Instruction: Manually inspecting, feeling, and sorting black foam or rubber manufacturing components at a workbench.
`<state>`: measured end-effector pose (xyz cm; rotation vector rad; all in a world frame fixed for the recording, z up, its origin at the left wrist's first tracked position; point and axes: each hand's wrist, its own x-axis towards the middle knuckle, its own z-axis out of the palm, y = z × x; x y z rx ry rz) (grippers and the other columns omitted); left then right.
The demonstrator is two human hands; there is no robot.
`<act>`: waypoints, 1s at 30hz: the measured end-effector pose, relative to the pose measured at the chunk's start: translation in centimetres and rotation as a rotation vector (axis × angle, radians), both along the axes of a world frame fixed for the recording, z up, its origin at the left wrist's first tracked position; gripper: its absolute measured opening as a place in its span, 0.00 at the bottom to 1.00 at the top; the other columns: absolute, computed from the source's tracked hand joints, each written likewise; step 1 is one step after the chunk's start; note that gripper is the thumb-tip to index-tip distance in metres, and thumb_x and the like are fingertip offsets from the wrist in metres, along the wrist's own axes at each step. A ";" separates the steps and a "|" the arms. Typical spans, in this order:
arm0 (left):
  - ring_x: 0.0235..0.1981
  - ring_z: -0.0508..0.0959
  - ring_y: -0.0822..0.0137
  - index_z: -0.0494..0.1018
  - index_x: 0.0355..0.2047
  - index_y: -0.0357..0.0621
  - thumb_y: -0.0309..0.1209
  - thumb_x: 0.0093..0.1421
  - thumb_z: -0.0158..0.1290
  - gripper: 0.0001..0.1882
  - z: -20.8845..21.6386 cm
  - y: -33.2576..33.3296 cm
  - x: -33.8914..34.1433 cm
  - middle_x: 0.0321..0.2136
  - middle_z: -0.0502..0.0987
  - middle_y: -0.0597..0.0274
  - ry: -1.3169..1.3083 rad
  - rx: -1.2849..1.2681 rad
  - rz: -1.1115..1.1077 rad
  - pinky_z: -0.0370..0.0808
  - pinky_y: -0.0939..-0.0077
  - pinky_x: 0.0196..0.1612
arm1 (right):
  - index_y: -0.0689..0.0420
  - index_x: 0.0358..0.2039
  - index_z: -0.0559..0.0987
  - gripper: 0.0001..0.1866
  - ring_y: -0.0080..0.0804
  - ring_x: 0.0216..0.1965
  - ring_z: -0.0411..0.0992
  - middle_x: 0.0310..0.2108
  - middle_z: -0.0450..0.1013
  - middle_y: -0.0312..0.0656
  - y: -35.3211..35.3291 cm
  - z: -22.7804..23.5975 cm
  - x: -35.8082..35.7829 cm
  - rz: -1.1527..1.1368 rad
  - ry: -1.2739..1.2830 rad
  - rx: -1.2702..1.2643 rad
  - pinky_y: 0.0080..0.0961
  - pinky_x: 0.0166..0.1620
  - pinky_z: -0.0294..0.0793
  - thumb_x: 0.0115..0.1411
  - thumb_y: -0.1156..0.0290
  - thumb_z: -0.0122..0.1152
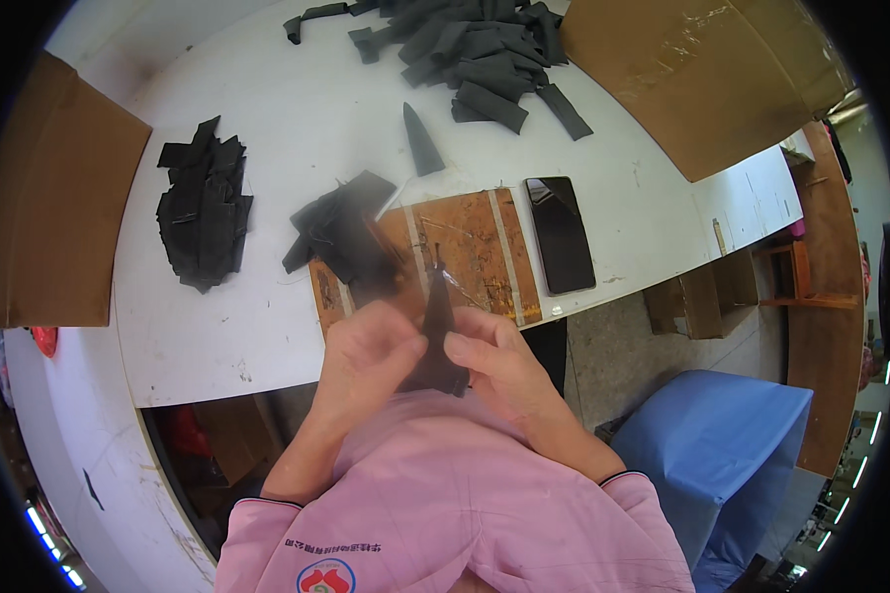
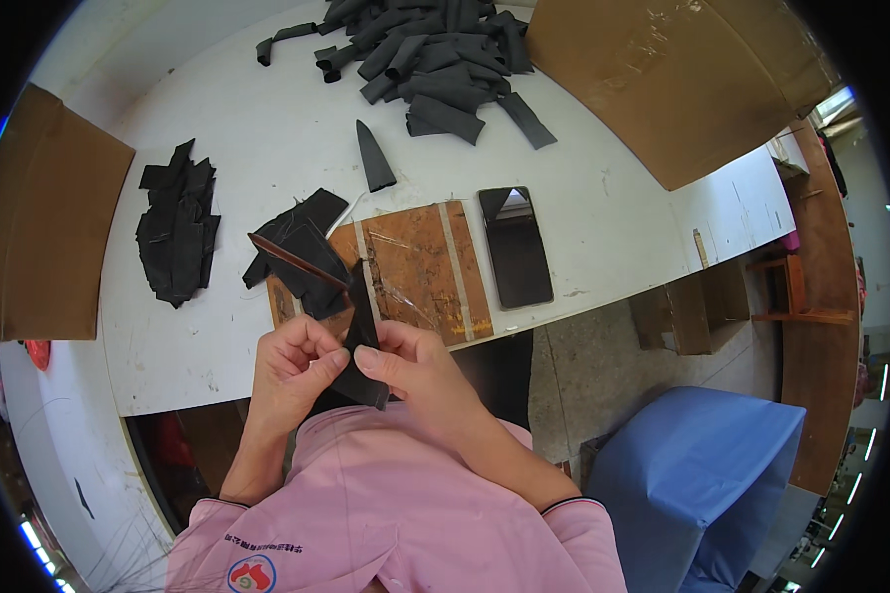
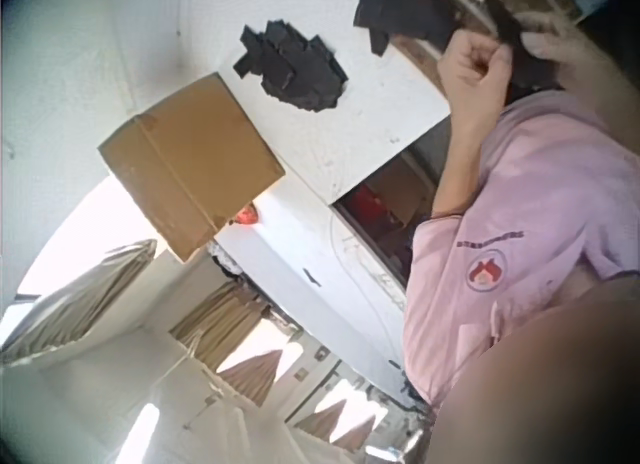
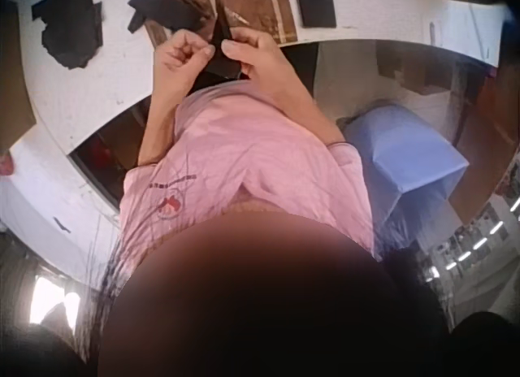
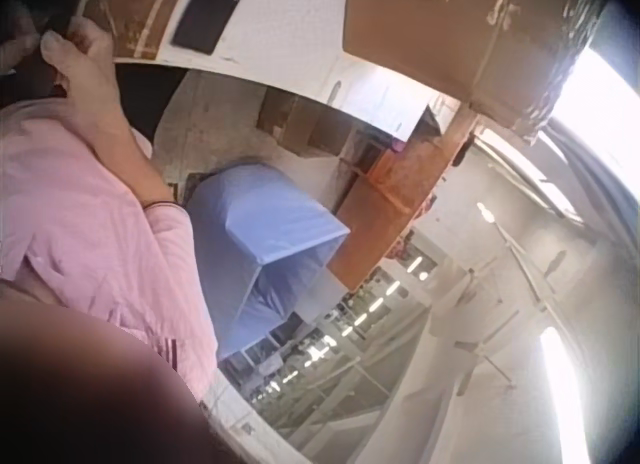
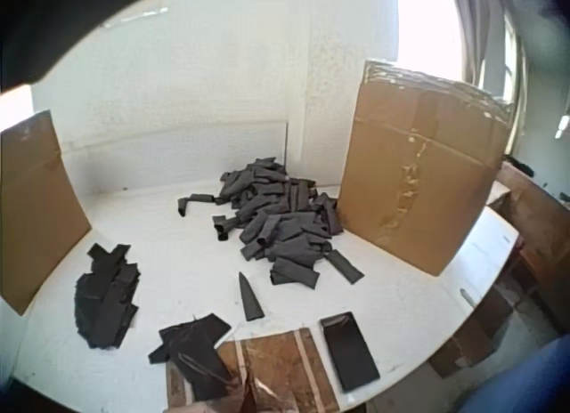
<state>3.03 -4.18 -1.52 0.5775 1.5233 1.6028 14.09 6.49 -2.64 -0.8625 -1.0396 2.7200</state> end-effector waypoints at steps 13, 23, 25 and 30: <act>0.29 0.70 0.78 0.68 0.33 0.39 0.21 0.49 0.50 0.09 -0.3 0.1 1.1 0.26 0.70 0.67 -0.224 0.072 0.103 0.67 0.85 0.30 | 0.54 0.26 0.70 0.10 0.12 0.18 0.59 0.19 0.65 0.28 0.0 -1.0 0.5 -0.294 0.026 0.143 0.10 0.19 0.55 0.49 0.66 0.62; 0.33 0.70 0.77 0.65 0.38 0.37 0.18 0.47 0.50 0.15 0.4 0.4 1.3 0.29 0.70 0.65 -0.241 0.122 -0.067 0.67 0.85 0.37 | 0.54 0.27 0.70 0.10 0.13 0.20 0.60 0.22 0.66 0.29 -0.2 -0.5 0.1 -0.413 0.031 0.110 0.11 0.20 0.56 0.50 0.64 0.60; 0.32 0.70 0.78 0.65 0.37 0.37 0.18 0.48 0.50 0.15 0.4 0.2 1.4 0.29 0.70 0.65 -0.236 0.100 -0.079 0.67 0.85 0.36 | 0.54 0.27 0.71 0.10 0.14 0.22 0.61 0.22 0.66 0.29 -0.4 0.0 -0.3 -0.440 0.055 0.096 0.12 0.22 0.58 0.50 0.64 0.60; 0.29 0.70 0.78 0.66 0.36 0.36 0.19 0.48 0.50 0.13 0.5 0.2 1.5 0.28 0.71 0.65 -0.266 0.071 -0.050 0.67 0.86 0.33 | 0.56 0.28 0.70 0.09 0.16 0.25 0.63 0.24 0.66 0.30 -0.4 -0.8 -0.2 -0.420 0.078 0.141 0.15 0.28 0.63 0.52 0.66 0.58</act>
